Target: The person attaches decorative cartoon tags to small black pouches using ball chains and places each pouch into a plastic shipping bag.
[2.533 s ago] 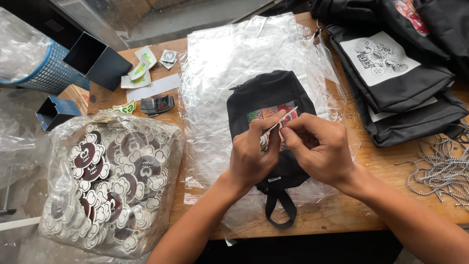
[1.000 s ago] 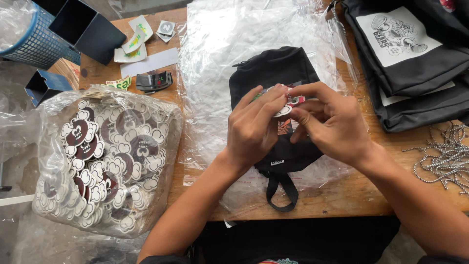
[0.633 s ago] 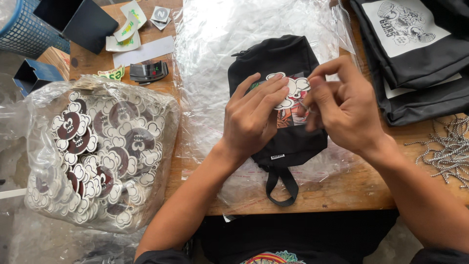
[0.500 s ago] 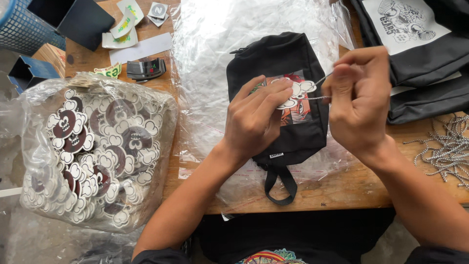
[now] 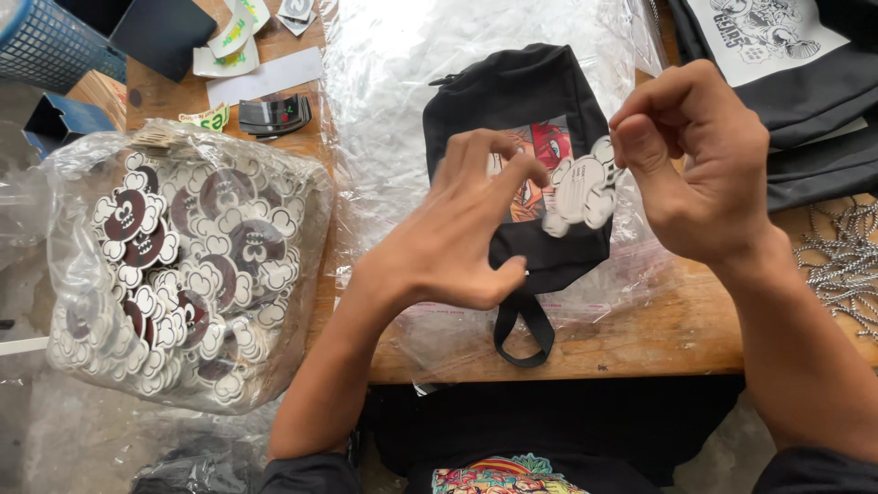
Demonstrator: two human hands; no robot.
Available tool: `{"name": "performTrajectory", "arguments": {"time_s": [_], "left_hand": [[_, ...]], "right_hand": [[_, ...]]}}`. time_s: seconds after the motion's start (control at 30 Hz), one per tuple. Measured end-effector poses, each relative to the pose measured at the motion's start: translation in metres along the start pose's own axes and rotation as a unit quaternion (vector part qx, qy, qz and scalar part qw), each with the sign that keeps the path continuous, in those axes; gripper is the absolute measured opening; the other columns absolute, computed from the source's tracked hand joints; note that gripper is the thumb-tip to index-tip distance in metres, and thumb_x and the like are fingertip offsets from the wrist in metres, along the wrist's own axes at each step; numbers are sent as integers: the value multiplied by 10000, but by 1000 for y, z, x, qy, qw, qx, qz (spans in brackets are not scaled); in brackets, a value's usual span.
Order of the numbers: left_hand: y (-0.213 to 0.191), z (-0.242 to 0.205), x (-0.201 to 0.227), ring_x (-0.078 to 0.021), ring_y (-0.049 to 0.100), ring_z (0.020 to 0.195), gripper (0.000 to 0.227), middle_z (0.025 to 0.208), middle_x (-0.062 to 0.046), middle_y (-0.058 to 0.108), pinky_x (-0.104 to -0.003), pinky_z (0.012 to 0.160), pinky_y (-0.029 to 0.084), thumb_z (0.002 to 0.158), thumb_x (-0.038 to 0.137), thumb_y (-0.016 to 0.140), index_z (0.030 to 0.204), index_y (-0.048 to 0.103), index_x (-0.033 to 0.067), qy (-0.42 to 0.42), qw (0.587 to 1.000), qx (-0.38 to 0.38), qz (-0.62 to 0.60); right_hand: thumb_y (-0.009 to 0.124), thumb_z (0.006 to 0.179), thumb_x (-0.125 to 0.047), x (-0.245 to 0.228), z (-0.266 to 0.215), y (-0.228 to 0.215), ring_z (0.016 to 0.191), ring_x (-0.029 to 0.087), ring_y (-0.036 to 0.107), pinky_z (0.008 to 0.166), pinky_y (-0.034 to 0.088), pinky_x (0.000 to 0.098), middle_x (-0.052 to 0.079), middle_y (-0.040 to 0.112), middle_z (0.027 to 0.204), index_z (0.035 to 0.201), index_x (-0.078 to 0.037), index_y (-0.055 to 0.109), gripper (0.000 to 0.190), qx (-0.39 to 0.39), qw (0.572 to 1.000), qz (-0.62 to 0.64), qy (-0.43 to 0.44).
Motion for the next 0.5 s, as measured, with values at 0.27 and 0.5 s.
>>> {"name": "performTrajectory", "arguments": {"time_s": [0.27,0.5], "left_hand": [[-9,1,-42,-539,621,1054,694,1244,-271,567,-622,831,490,937,563,625,1244,363,-2,-423,901,80,62],[-5,7,-84,-145,611,782,157,816,-17,666,-312,696,458,943,254,626,889,614,107,-352,906,151,-179]], "right_hand": [[593,1181,-1,9,1,-8,674,129,470,597,335,244,105,550,852,1111,72,555,108,19,998,-39,49],[579,1199,28,12,4,-14,774,173,563,655,430,238,154,598,926,1137,89,552,90,45,997,-4,69]]}}
Point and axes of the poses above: each hand's wrist, its own z-axis towards the middle knuckle, its own y-axis out of the palm, x = y × z, the point moved 2 cm from there along z, towards the middle knuckle
